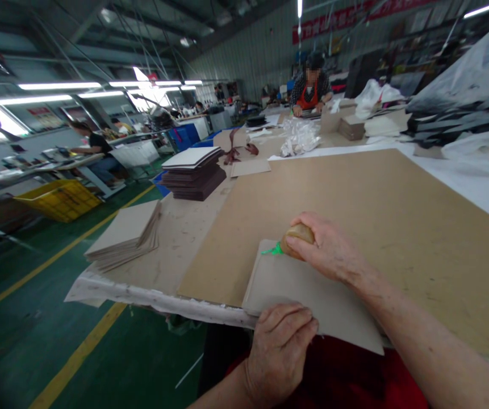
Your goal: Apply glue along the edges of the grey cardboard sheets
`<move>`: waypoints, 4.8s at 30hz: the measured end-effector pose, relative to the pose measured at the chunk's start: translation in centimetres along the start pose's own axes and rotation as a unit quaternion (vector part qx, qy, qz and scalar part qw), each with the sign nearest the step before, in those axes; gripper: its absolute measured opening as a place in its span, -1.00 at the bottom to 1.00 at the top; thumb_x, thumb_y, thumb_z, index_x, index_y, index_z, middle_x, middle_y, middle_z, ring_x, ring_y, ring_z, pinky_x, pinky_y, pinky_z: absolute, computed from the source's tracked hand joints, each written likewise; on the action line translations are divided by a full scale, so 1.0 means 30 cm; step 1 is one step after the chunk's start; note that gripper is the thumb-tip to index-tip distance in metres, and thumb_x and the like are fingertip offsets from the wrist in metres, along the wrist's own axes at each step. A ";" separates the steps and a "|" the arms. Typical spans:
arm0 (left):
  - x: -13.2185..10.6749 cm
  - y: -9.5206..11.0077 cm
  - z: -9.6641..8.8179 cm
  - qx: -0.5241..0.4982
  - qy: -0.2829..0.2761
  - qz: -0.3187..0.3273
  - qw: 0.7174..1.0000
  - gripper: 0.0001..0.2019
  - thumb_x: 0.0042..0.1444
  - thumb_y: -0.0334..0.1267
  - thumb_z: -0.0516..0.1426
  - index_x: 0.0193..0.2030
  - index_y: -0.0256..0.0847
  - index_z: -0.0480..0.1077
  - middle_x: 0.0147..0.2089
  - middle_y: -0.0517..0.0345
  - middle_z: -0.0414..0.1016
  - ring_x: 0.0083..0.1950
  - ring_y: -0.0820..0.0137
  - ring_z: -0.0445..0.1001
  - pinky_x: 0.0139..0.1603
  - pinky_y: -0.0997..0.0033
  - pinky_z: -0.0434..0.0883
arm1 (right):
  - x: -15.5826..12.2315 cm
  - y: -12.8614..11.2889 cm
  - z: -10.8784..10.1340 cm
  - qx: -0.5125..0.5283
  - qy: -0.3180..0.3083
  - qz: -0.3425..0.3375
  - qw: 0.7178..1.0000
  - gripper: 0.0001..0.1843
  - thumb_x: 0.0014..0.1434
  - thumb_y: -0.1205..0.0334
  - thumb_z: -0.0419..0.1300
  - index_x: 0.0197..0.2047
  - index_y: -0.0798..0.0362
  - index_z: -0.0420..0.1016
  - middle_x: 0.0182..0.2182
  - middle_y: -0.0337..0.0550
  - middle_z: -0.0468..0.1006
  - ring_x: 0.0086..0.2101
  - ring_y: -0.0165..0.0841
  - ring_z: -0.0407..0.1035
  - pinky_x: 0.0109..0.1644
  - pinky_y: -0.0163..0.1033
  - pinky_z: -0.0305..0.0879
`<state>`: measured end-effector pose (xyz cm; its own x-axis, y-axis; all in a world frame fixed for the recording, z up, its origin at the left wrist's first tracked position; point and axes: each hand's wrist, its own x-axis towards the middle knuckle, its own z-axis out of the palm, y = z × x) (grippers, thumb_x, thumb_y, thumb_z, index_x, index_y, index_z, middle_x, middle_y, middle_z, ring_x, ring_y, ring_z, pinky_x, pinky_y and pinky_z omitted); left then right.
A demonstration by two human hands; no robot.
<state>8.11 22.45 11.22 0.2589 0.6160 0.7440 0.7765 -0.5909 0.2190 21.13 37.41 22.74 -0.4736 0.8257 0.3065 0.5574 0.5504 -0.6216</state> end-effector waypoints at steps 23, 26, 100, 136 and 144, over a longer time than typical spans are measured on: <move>0.027 0.003 -0.020 0.000 0.004 0.011 1.000 -0.72 0.30 -0.40 -0.01 0.00 -0.21 0.49 -0.05 0.09 0.62 0.04 0.34 0.50 0.07 0.30 0.46 | -0.029 0.078 -0.138 -0.060 0.008 0.066 0.996 -0.75 0.16 0.00 0.15 -0.20 -0.03 0.49 -0.35 -0.19 0.57 -0.34 -0.24 0.42 -0.31 -0.20 0.23; 0.033 0.004 -0.026 0.007 0.001 0.014 1.000 -0.72 0.29 -0.42 -0.01 -0.01 -0.20 0.49 -0.06 0.10 0.62 0.02 0.33 0.52 0.05 0.29 0.47 | -0.067 0.105 -0.185 -0.071 0.018 0.093 0.993 -0.71 0.16 -0.03 0.17 -0.15 -0.05 0.49 -0.35 -0.19 0.58 -0.35 -0.23 0.42 -0.32 -0.20 0.23; 0.029 -0.017 -0.020 0.003 -0.053 0.026 0.998 -0.69 0.18 -0.53 0.14 0.04 -0.21 0.42 0.00 0.05 0.57 0.08 0.26 0.47 0.12 0.17 0.40 | -0.684 0.094 -0.354 -0.010 0.064 0.195 0.979 -0.60 0.16 -0.21 0.21 -0.07 -0.14 0.48 -0.27 -0.23 0.57 -0.35 -0.27 0.44 -0.36 -0.22 0.31; 0.287 0.146 0.015 0.121 -0.235 -0.037 0.964 -0.50 0.03 0.25 0.22 -0.30 -0.22 0.39 -0.26 0.00 0.42 -0.16 0.13 0.38 -0.17 0.06 0.42 | -0.551 0.324 -0.184 0.482 0.432 0.245 0.722 -0.70 -0.02 0.07 0.38 -0.31 -0.03 0.38 -0.48 -0.30 0.27 -0.56 -0.45 0.14 -0.67 -0.37 -0.13; 0.310 0.162 0.047 0.155 -0.235 -0.029 0.959 -0.55 0.10 0.19 0.18 -0.30 -0.23 0.37 -0.29 -0.02 0.40 -0.18 0.10 0.38 -0.23 0.05 0.41 | -0.557 0.343 -0.173 0.473 0.440 0.246 0.722 -0.69 -0.02 0.07 0.37 -0.31 -0.03 0.34 -0.49 -0.32 0.27 -0.58 -0.47 0.14 -0.70 -0.40 -0.09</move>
<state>15.10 26.04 18.30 0.3846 0.8530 0.3529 0.9119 -0.4104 -0.0018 38.32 29.91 14.98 0.4731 0.8801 -0.0393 -0.4028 0.1765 -0.8981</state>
